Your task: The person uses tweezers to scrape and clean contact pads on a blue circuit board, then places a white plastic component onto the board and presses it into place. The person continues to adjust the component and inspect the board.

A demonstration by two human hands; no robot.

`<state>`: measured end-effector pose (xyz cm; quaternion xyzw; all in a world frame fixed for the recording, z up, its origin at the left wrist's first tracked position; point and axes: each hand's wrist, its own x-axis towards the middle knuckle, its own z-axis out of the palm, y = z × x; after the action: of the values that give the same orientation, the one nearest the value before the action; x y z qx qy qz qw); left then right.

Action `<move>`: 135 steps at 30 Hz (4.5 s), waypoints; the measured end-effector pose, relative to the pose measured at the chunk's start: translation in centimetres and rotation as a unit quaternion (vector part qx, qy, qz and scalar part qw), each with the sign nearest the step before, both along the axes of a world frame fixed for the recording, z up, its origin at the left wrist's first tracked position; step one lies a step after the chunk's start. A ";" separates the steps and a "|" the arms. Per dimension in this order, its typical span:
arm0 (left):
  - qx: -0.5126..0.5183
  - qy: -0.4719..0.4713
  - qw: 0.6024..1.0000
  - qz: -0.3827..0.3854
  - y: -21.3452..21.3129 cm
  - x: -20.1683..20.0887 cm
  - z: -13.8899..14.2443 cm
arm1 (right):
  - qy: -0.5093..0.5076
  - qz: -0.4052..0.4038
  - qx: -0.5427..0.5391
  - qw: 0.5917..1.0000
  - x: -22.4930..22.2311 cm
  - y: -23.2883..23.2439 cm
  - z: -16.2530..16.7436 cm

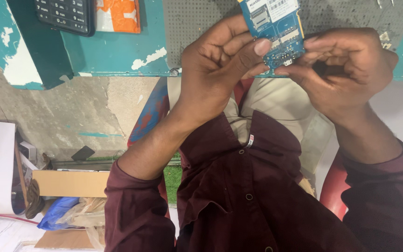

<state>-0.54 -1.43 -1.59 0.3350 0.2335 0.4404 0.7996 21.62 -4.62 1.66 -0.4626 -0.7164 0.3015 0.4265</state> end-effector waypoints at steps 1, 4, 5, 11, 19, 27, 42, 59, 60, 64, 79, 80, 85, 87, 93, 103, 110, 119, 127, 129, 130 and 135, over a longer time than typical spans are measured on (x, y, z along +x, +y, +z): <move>0.000 0.001 1.000 -0.002 0.0 -0.1 0.0 | -0.002 -0.001 0.000 1.000 0.0 0.0 0.0; -0.002 -0.019 1.000 -0.011 0.2 -0.2 0.1 | -0.008 -0.002 -0.002 1.000 0.1 -0.1 0.1; 0.000 -0.023 1.000 -0.014 0.2 -0.2 0.1 | -0.008 -0.003 -0.006 1.000 0.1 -0.1 0.1; 0.003 -0.038 0.999 -0.016 0.3 -0.2 -0.2 | -0.011 -0.004 0.001 1.000 0.1 -0.1 0.1; 0.018 -0.040 0.999 -0.011 0.3 -0.1 -0.6 | -0.003 -0.028 -0.026 0.999 0.0 -0.5 0.2; -0.008 -0.022 1.000 0.000 -0.3 -0.1 -0.5 | -0.038 -0.008 0.007 0.999 -0.7 0.4 0.5; -0.013 0.038 0.999 -0.011 0.1 0.0 -0.6 | 0.023 -0.051 -0.060 0.997 -0.5 -0.3 -0.3; -0.039 0.079 0.996 -0.013 1.7 -0.3 -1.8 | 0.059 -0.072 -0.092 0.991 -1.2 0.4 -1.9; -0.060 0.064 0.996 -0.004 1.8 -0.3 -1.8 | 0.043 -0.074 -0.087 0.992 -1.2 0.4 -1.8; -0.049 0.015 0.999 -0.009 1.1 -0.5 -1.8 | 0.018 -0.078 -0.081 0.994 -1.2 0.2 -1.3; 0.057 0.173 0.983 0.010 0.6 -0.4 0.0 | 0.027 -0.016 -0.065 0.997 -0.5 -0.4 -0.6; 0.065 0.177 0.982 0.006 0.6 -0.5 0.0 | 0.023 -0.015 -0.065 0.997 -0.5 -0.4 -0.5; 0.068 0.180 0.981 0.001 0.4 -0.5 0.1 | 0.024 -0.022 -0.085 0.996 -0.3 -0.5 -0.3; 0.042 0.174 0.984 -0.012 0.3 -0.6 0.5 | 0.019 -0.014 -0.085 0.996 -0.1 -0.6 -0.4; 0.035 0.174 0.984 -0.014 0.2 -0.6 1.0 | 0.009 0.007 -0.059 0.998 0.3 -0.4 -0.8; 0.117 0.223 0.968 0.015 0.0 -0.2 0.7 | -0.003 0.006 -0.040 0.999 -0.1 -0.1 -0.2; 0.118 0.210 0.970 0.017 0.0 0.0 0.4 | -0.001 0.013 -0.041 0.999 0.1 -0.2 -0.5; 0.125 0.237 0.963 0.042 -0.3 0.1 0.3 | -0.004 0.025 -0.042 0.999 0.2 0.1 -0.5; 0.116 0.222 0.967 0.037 -0.6 0.2 0.4 | 0.059 -0.013 -0.089 0.994 -0.2 0.2 0.3; 0.121 0.231 0.965 0.028 -0.5 -0.1 0.6 | 0.103 -0.042 -0.096 0.989 -0.3 0.0 0.2; 0.127 0.233 0.964 0.029 -0.5 -0.1 0.8 | 0.112 -0.055 -0.090 0.988 -0.3 0.0 0.1; 0.193 0.257 0.947 0.021 -0.2 0.1 1.6 | -0.039 -0.045 0.069 0.996 0.1 0.1 -0.5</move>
<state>-0.45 -1.63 -0.02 0.5799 0.3484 0.3930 0.6229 21.69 -4.54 1.19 -0.4752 -0.7299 0.2137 0.4425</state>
